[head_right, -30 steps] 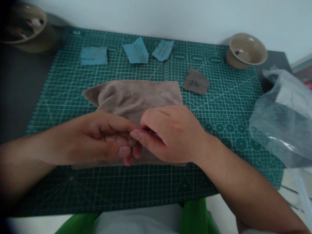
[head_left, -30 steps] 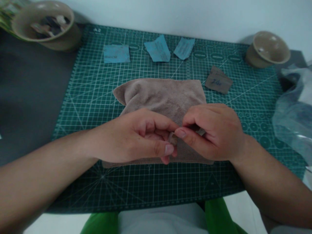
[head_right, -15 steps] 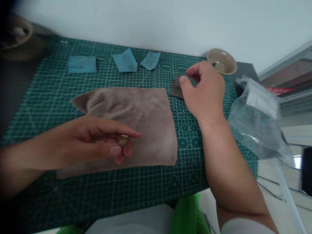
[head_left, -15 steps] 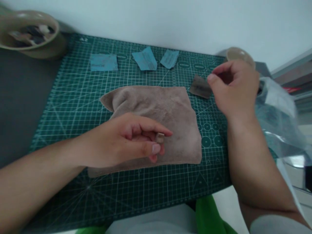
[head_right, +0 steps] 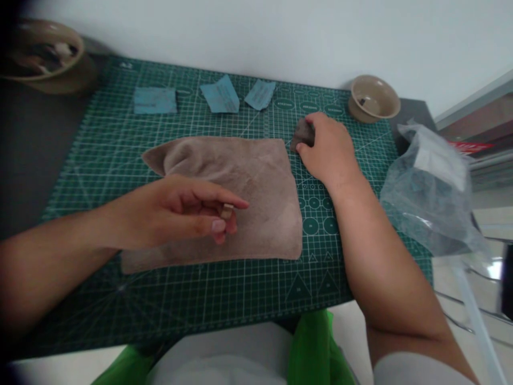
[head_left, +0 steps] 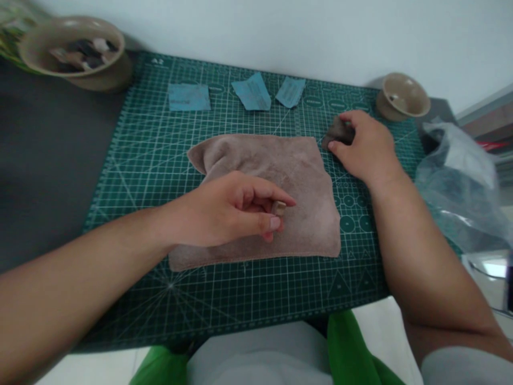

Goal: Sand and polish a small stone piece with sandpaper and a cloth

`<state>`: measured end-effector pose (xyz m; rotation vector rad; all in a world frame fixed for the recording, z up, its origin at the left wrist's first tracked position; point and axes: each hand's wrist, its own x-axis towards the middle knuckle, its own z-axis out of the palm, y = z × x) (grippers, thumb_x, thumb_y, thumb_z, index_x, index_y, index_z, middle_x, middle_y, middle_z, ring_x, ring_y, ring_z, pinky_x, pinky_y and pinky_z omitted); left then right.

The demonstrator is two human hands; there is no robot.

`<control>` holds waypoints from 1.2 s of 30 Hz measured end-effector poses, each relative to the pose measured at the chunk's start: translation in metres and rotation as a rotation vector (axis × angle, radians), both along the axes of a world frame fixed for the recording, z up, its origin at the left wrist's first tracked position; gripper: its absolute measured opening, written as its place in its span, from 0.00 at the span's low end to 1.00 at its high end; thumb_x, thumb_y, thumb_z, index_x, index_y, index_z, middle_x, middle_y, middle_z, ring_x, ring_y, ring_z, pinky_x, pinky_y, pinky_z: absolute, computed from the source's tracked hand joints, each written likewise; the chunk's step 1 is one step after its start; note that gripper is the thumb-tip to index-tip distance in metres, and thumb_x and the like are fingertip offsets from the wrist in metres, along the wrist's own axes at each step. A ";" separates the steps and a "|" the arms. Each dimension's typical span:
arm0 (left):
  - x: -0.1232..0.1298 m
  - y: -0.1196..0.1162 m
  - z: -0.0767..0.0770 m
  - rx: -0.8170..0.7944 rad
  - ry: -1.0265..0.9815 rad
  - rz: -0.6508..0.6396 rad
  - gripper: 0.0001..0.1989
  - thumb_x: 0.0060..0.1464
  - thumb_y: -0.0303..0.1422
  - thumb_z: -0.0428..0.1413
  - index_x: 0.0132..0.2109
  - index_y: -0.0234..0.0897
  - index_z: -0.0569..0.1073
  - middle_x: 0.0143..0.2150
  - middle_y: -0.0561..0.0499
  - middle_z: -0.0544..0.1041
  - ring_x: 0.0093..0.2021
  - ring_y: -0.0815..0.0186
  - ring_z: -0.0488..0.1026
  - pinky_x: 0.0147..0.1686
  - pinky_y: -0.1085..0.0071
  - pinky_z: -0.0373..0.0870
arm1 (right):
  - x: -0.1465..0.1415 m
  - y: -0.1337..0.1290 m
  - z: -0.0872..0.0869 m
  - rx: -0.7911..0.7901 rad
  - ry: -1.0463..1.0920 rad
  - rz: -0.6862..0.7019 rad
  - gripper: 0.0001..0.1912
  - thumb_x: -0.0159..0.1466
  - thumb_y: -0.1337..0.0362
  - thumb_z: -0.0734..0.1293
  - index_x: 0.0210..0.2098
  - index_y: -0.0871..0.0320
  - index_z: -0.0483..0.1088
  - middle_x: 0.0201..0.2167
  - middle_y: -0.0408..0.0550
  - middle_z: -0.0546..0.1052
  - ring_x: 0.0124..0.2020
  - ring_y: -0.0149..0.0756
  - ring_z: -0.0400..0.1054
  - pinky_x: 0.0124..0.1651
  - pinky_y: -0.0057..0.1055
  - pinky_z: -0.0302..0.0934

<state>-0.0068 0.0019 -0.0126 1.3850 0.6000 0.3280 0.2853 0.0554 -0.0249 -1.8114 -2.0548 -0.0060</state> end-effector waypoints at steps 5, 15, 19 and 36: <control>0.000 0.002 -0.003 0.046 0.000 0.022 0.18 0.57 0.31 0.60 0.54 0.33 0.75 0.37 0.50 0.82 0.32 0.67 0.79 0.32 0.73 0.77 | -0.007 -0.006 0.007 0.256 0.226 0.014 0.12 0.54 0.69 0.71 0.36 0.53 0.68 0.35 0.51 0.79 0.34 0.42 0.72 0.37 0.41 0.67; 0.002 -0.001 -0.004 0.143 -0.002 0.081 0.13 0.58 0.32 0.58 0.50 0.34 0.76 0.35 0.51 0.80 0.32 0.67 0.78 0.31 0.74 0.77 | -0.078 -0.071 0.040 -0.010 0.495 0.299 0.08 0.62 0.70 0.67 0.40 0.53 0.65 0.32 0.44 0.76 0.28 0.36 0.71 0.30 0.33 0.63; 0.004 0.002 -0.004 0.223 -0.060 0.168 0.03 0.58 0.29 0.58 0.38 0.33 0.75 0.31 0.51 0.79 0.30 0.67 0.78 0.30 0.74 0.78 | -0.104 -0.066 0.047 -0.025 0.260 0.368 0.03 0.65 0.64 0.66 0.38 0.56 0.69 0.32 0.46 0.76 0.34 0.40 0.71 0.34 0.35 0.62; 0.005 0.004 -0.020 0.297 -0.164 0.335 0.17 0.64 0.32 0.57 0.59 0.42 0.75 0.48 0.50 0.81 0.41 0.66 0.80 0.43 0.71 0.80 | -0.091 -0.052 0.025 -0.043 0.572 0.396 0.03 0.59 0.68 0.70 0.34 0.58 0.74 0.28 0.40 0.76 0.30 0.33 0.69 0.36 0.32 0.61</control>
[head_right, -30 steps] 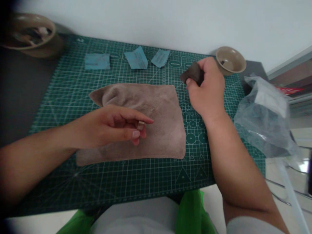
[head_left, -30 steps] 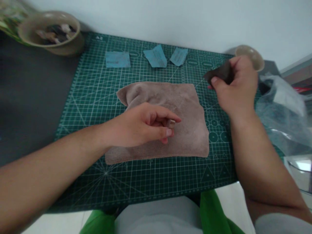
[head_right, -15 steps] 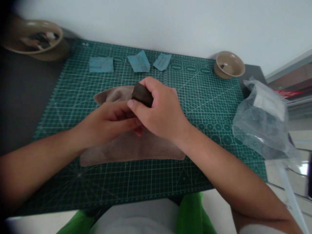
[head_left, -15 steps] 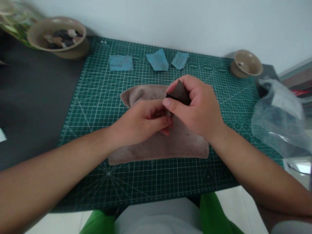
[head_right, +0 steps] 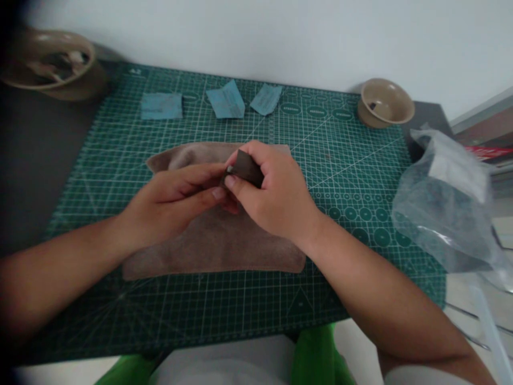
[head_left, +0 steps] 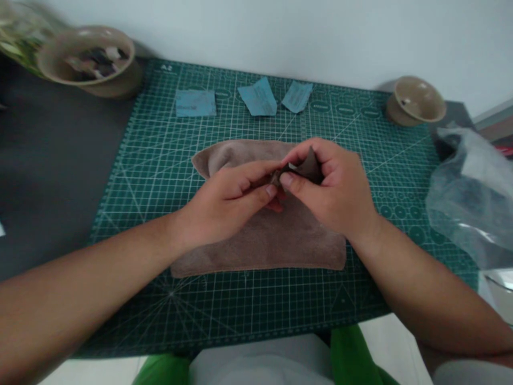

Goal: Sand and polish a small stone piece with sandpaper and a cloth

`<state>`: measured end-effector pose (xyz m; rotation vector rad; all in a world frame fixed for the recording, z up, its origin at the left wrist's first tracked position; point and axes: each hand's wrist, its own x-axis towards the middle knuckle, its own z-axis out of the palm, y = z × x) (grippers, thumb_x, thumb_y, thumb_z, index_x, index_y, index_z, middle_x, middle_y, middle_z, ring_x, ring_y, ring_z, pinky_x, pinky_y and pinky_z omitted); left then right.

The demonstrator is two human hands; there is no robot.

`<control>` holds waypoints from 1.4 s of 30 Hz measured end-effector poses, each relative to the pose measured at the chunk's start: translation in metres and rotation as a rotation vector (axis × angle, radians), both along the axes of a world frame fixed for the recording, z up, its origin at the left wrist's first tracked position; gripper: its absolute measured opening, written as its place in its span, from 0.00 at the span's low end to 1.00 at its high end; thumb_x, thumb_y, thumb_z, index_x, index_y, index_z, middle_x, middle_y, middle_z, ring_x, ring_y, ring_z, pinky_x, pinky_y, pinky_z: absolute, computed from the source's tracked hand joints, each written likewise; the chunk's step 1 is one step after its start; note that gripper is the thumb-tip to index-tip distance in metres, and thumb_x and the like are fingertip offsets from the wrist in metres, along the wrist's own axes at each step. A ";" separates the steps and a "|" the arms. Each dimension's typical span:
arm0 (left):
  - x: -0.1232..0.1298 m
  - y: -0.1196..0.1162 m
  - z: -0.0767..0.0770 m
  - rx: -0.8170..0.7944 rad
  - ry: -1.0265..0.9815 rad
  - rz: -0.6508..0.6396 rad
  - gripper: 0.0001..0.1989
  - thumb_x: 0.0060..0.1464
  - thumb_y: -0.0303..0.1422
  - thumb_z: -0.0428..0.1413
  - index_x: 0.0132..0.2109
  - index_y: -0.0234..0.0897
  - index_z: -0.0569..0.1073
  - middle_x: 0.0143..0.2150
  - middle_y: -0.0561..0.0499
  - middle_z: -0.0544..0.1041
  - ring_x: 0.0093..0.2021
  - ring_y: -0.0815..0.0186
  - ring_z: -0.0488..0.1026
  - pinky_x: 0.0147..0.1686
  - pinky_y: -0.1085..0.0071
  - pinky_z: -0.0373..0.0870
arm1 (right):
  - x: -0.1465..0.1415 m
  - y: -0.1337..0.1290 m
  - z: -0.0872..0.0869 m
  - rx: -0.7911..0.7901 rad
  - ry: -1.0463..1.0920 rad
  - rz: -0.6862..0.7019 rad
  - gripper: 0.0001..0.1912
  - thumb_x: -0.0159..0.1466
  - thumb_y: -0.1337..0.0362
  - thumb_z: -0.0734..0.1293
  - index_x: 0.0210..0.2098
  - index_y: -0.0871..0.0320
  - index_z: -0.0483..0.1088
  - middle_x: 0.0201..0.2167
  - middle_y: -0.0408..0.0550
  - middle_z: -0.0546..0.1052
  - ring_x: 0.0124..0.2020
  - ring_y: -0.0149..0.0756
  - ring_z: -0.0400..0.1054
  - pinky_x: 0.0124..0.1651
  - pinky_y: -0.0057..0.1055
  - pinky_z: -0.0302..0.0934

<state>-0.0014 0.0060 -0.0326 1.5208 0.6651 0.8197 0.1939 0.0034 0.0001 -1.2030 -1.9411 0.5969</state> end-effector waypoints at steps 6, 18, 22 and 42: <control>-0.001 0.000 -0.002 0.046 0.076 0.001 0.16 0.64 0.32 0.57 0.58 0.45 0.76 0.46 0.51 0.81 0.40 0.64 0.81 0.42 0.68 0.81 | 0.001 0.000 -0.006 0.026 -0.078 -0.056 0.02 0.60 0.70 0.69 0.33 0.57 0.73 0.26 0.40 0.74 0.29 0.33 0.67 0.34 0.31 0.58; 0.001 0.000 0.001 -0.003 0.071 0.083 0.14 0.59 0.30 0.61 0.52 0.38 0.73 0.38 0.52 0.80 0.37 0.66 0.81 0.36 0.73 0.81 | 0.000 -0.001 -0.006 0.049 -0.126 -0.019 0.03 0.59 0.70 0.69 0.32 0.57 0.73 0.28 0.40 0.76 0.30 0.33 0.67 0.34 0.31 0.57; 0.001 0.001 0.002 -0.044 0.059 0.061 0.10 0.59 0.30 0.60 0.48 0.36 0.73 0.39 0.52 0.80 0.37 0.67 0.81 0.37 0.74 0.81 | 0.000 -0.002 -0.007 0.069 -0.144 -0.012 0.02 0.59 0.70 0.69 0.32 0.57 0.72 0.29 0.40 0.76 0.30 0.33 0.68 0.34 0.31 0.57; 0.001 0.000 0.007 0.003 0.118 0.040 0.08 0.61 0.28 0.57 0.47 0.32 0.71 0.38 0.52 0.78 0.37 0.68 0.79 0.37 0.73 0.77 | 0.000 -0.003 -0.006 0.062 -0.209 0.011 0.02 0.59 0.69 0.67 0.33 0.57 0.72 0.28 0.41 0.75 0.29 0.33 0.66 0.35 0.31 0.56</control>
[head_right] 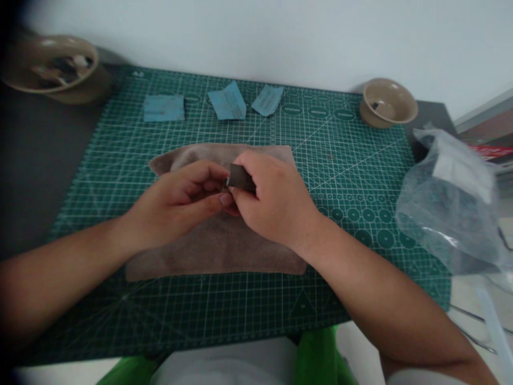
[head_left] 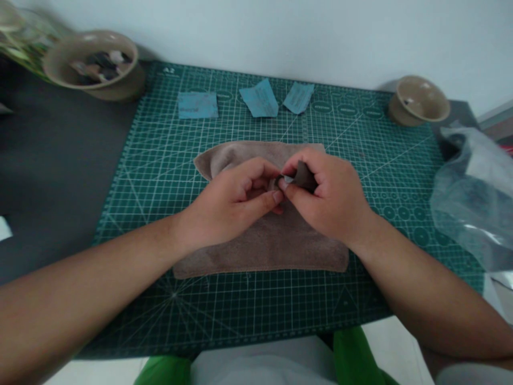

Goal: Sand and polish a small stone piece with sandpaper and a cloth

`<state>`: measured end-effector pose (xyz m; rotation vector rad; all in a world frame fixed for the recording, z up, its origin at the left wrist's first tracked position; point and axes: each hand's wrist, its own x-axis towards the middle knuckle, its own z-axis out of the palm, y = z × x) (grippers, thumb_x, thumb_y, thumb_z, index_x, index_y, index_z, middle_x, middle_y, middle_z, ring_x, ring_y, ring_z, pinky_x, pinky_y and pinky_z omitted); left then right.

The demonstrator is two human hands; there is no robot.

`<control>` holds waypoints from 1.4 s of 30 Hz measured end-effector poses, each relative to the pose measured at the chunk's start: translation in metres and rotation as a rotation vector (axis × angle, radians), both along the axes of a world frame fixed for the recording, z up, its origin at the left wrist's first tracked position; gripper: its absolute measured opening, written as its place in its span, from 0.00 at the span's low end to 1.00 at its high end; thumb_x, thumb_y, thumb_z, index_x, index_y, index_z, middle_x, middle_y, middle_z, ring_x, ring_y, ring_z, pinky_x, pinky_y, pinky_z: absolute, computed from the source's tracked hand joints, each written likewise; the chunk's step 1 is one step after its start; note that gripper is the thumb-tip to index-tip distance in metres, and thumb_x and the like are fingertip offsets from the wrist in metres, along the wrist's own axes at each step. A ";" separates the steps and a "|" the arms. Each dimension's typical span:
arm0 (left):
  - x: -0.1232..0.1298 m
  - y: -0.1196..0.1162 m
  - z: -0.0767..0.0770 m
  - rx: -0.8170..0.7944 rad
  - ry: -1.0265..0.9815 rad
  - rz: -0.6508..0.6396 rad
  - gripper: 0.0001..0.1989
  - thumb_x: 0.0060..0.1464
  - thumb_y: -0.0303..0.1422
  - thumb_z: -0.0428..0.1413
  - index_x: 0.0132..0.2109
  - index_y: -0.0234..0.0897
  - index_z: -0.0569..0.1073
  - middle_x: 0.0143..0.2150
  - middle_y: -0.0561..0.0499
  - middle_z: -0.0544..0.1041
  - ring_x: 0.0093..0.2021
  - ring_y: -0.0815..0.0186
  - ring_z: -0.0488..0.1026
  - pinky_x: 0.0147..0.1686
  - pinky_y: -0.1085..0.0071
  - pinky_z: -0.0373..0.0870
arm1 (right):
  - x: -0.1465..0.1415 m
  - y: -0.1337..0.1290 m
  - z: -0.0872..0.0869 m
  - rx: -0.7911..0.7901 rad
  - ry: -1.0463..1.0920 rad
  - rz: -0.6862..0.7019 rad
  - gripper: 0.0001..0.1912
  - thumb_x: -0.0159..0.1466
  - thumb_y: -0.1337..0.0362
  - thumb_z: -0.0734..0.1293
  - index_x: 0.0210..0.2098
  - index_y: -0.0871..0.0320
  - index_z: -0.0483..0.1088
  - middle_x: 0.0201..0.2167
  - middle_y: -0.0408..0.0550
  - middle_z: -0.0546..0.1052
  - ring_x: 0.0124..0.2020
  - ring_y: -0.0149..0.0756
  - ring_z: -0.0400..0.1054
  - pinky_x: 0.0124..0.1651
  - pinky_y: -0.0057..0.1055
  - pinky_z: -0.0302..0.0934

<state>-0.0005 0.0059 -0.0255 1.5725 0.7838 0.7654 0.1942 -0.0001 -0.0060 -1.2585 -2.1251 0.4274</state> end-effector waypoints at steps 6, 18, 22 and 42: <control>0.001 0.000 0.001 -0.014 -0.007 -0.017 0.07 0.62 0.27 0.57 0.47 0.31 0.71 0.38 0.51 0.78 0.37 0.69 0.79 0.37 0.74 0.77 | 0.000 0.000 0.000 0.001 0.018 0.012 0.02 0.59 0.69 0.67 0.34 0.57 0.72 0.28 0.41 0.74 0.28 0.33 0.65 0.34 0.31 0.56; -0.001 0.004 -0.001 -0.105 -0.074 -0.008 0.08 0.59 0.31 0.62 0.45 0.36 0.74 0.37 0.51 0.80 0.36 0.64 0.81 0.35 0.70 0.80 | 0.003 0.001 0.002 -0.037 0.010 0.024 0.03 0.57 0.69 0.68 0.32 0.57 0.72 0.28 0.42 0.76 0.30 0.34 0.67 0.33 0.31 0.55; 0.000 0.004 -0.001 -0.097 -0.065 -0.011 0.08 0.59 0.30 0.61 0.45 0.36 0.74 0.37 0.51 0.80 0.37 0.64 0.81 0.36 0.70 0.80 | 0.002 0.001 0.001 -0.030 0.019 0.030 0.02 0.57 0.69 0.68 0.31 0.57 0.72 0.27 0.41 0.75 0.28 0.33 0.66 0.32 0.31 0.54; 0.000 0.003 0.000 -0.042 -0.055 -0.030 0.07 0.60 0.27 0.60 0.45 0.35 0.73 0.36 0.53 0.79 0.36 0.69 0.79 0.36 0.74 0.78 | 0.001 0.001 0.001 -0.044 -0.013 0.031 0.03 0.55 0.68 0.66 0.31 0.57 0.71 0.27 0.42 0.74 0.28 0.34 0.65 0.33 0.32 0.55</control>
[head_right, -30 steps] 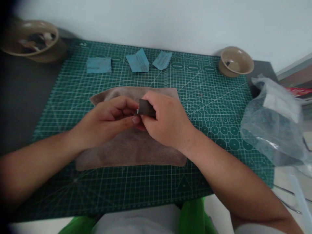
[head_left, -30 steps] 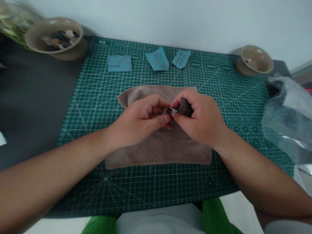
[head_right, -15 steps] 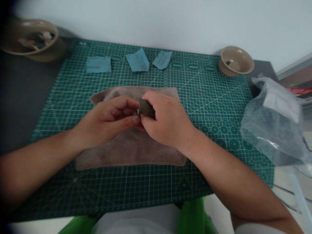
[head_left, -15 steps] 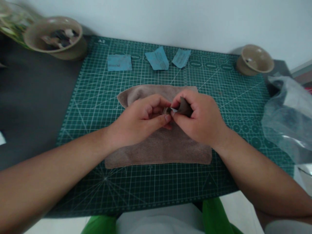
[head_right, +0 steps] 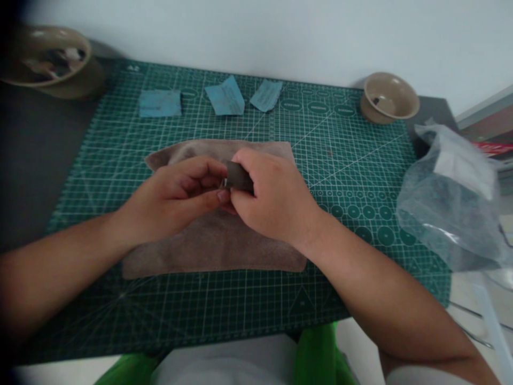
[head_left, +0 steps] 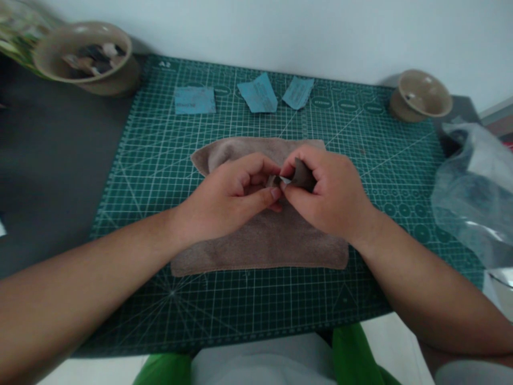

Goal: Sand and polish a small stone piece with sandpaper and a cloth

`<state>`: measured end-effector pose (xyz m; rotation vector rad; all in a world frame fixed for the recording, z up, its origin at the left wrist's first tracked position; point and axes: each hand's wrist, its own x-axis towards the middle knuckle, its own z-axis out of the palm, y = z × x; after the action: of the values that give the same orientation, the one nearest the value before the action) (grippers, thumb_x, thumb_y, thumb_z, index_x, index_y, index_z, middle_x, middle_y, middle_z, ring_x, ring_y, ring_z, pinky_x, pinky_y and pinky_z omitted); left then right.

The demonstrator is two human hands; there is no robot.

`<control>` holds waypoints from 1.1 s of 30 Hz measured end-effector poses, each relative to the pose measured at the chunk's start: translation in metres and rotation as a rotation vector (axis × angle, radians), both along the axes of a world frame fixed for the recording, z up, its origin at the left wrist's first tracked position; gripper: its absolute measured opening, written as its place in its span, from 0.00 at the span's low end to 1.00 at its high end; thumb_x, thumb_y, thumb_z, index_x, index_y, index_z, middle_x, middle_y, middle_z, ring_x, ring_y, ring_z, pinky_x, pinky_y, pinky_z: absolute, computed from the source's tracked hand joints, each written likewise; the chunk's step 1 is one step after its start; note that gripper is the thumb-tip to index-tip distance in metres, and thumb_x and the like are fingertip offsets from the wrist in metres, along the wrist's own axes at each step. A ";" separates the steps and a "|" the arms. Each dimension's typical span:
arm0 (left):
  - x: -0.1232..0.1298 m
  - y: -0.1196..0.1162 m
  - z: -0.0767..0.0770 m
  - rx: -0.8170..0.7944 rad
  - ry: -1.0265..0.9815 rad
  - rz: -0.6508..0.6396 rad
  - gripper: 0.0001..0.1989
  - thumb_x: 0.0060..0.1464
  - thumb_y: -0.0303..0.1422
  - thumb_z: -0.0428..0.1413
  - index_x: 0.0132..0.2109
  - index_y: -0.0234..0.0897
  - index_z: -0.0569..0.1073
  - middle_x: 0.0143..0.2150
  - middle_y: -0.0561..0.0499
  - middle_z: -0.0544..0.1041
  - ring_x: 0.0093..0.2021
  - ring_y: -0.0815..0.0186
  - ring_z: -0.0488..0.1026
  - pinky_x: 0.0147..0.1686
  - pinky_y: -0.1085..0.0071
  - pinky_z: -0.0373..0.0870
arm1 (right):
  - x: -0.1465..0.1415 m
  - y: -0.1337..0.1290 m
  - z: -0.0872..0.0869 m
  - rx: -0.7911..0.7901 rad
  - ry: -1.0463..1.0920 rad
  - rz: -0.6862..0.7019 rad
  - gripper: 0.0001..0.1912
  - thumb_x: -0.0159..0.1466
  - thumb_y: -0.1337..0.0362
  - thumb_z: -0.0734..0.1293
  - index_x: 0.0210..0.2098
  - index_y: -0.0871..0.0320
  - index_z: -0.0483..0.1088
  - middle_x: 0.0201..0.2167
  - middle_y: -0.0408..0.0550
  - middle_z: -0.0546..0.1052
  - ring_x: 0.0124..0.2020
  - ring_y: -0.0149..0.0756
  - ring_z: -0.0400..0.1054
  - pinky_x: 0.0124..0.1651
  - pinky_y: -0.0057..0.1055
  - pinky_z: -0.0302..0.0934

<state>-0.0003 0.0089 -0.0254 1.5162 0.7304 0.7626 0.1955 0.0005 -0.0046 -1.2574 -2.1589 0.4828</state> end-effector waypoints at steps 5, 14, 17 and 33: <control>0.001 0.001 0.000 0.025 0.014 0.019 0.05 0.59 0.30 0.61 0.43 0.37 0.74 0.36 0.53 0.79 0.35 0.65 0.79 0.34 0.71 0.78 | 0.000 0.000 0.000 0.002 -0.002 0.005 0.03 0.55 0.68 0.66 0.31 0.57 0.71 0.27 0.42 0.74 0.28 0.34 0.65 0.33 0.32 0.54; 0.001 0.001 0.000 0.023 0.013 0.019 0.07 0.59 0.30 0.61 0.44 0.36 0.74 0.37 0.53 0.79 0.36 0.68 0.79 0.35 0.74 0.78 | 0.000 0.001 0.000 -0.004 -0.008 0.005 0.03 0.55 0.68 0.66 0.31 0.56 0.71 0.27 0.42 0.74 0.29 0.35 0.66 0.34 0.33 0.56; 0.001 0.000 -0.001 0.013 0.009 0.010 0.07 0.59 0.29 0.61 0.45 0.36 0.74 0.36 0.54 0.79 0.36 0.69 0.79 0.35 0.75 0.78 | 0.000 0.000 0.001 -0.003 -0.005 0.009 0.03 0.55 0.69 0.67 0.31 0.57 0.71 0.27 0.42 0.75 0.29 0.35 0.66 0.33 0.33 0.56; 0.001 0.001 0.002 0.067 0.031 -0.019 0.06 0.60 0.24 0.58 0.45 0.33 0.72 0.35 0.55 0.77 0.35 0.72 0.76 0.34 0.77 0.74 | 0.000 -0.001 0.000 0.005 -0.011 0.011 0.04 0.55 0.69 0.66 0.31 0.57 0.71 0.27 0.42 0.74 0.28 0.34 0.65 0.33 0.32 0.56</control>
<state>0.0002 0.0099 -0.0237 1.5963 0.7185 0.7580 0.1958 -0.0002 -0.0042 -1.2490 -2.1759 0.4761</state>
